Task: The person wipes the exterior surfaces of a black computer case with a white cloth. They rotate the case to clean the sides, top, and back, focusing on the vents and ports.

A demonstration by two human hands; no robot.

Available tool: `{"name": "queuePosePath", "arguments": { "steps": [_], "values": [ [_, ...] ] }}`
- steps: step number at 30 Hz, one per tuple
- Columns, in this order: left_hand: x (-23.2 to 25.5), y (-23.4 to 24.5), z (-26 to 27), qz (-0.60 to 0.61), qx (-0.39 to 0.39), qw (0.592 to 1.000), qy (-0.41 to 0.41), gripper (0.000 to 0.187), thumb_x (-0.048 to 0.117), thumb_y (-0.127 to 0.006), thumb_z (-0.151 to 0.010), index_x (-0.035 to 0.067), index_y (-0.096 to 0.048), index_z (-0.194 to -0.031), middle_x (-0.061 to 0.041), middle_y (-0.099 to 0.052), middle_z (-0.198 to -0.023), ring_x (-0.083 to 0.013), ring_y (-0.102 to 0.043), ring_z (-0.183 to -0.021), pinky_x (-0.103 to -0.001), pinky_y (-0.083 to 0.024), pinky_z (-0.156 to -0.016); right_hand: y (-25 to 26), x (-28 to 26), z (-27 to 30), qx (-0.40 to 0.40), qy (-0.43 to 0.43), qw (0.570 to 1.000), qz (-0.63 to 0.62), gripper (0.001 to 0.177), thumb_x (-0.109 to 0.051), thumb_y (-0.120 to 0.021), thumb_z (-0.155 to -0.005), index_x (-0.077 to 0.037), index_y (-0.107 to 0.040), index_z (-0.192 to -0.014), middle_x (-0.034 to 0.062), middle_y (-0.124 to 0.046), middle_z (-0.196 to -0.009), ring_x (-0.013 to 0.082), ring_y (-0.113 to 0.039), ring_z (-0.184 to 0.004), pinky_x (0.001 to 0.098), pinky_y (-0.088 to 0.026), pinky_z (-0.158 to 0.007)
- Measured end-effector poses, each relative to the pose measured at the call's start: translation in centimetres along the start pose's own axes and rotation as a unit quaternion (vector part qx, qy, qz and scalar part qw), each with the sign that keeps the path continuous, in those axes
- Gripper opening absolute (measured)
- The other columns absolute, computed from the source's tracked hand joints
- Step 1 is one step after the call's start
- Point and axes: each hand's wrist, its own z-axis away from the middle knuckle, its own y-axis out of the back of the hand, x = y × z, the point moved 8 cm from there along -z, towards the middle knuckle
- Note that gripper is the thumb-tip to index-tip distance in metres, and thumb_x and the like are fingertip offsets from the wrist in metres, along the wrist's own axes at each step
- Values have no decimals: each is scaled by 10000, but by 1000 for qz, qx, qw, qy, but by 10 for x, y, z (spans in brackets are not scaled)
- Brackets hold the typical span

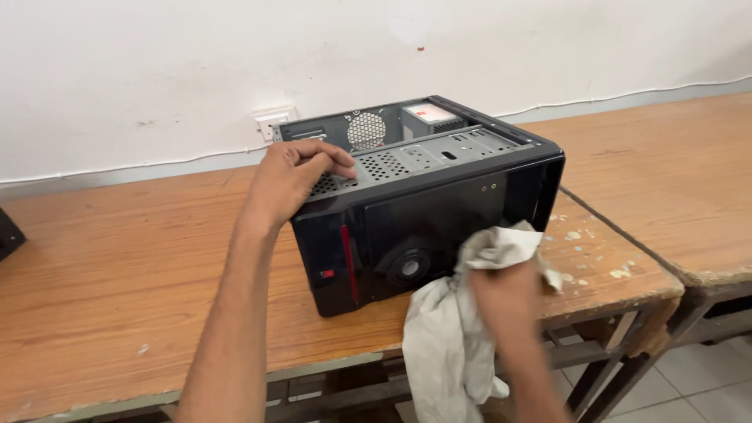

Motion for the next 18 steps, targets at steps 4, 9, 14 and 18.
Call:
{"name": "queuePosePath", "arguments": {
  "steps": [4,9,14,18],
  "values": [
    [-6,0,3,13,-6,1000,-13,266,105,-537,-949,65,-799,-973,-32,-816,-873,-78,-724,-853,-253,-525,-919,-69,-67,92,99,179,976,72,626,-18,-730,-708,40,-515,-1293,199,-604,-1190,368,-608,-1090,516,-468,-1010],
    [0,-1,1,29,-12,999,-43,259,110,-532,-953,52,-784,-972,-29,-807,-870,-70,-739,-861,-252,-531,-933,-137,-95,133,-209,190,936,212,499,-159,-746,-872,-54,-565,-1325,285,-534,-1274,431,-565,-1134,591,-450,-948],
    [4,3,5,13,6,1000,0,262,113,-541,-968,65,-798,-964,-31,-807,-847,-81,-697,-819,-276,-518,-893,-106,-99,102,-117,244,948,165,533,-188,-693,-847,23,-572,-1321,255,-580,-1243,448,-568,-1147,539,-474,-959],
    [2,-1,6,19,11,1000,21,257,118,-551,-962,81,-804,-961,-25,-806,-837,-78,-702,-811,-268,-531,-903,-84,-60,70,-96,123,971,178,418,-280,-608,-927,-26,-602,-1258,198,-634,-1156,387,-608,-1089,499,-489,-968]
  ]
}}
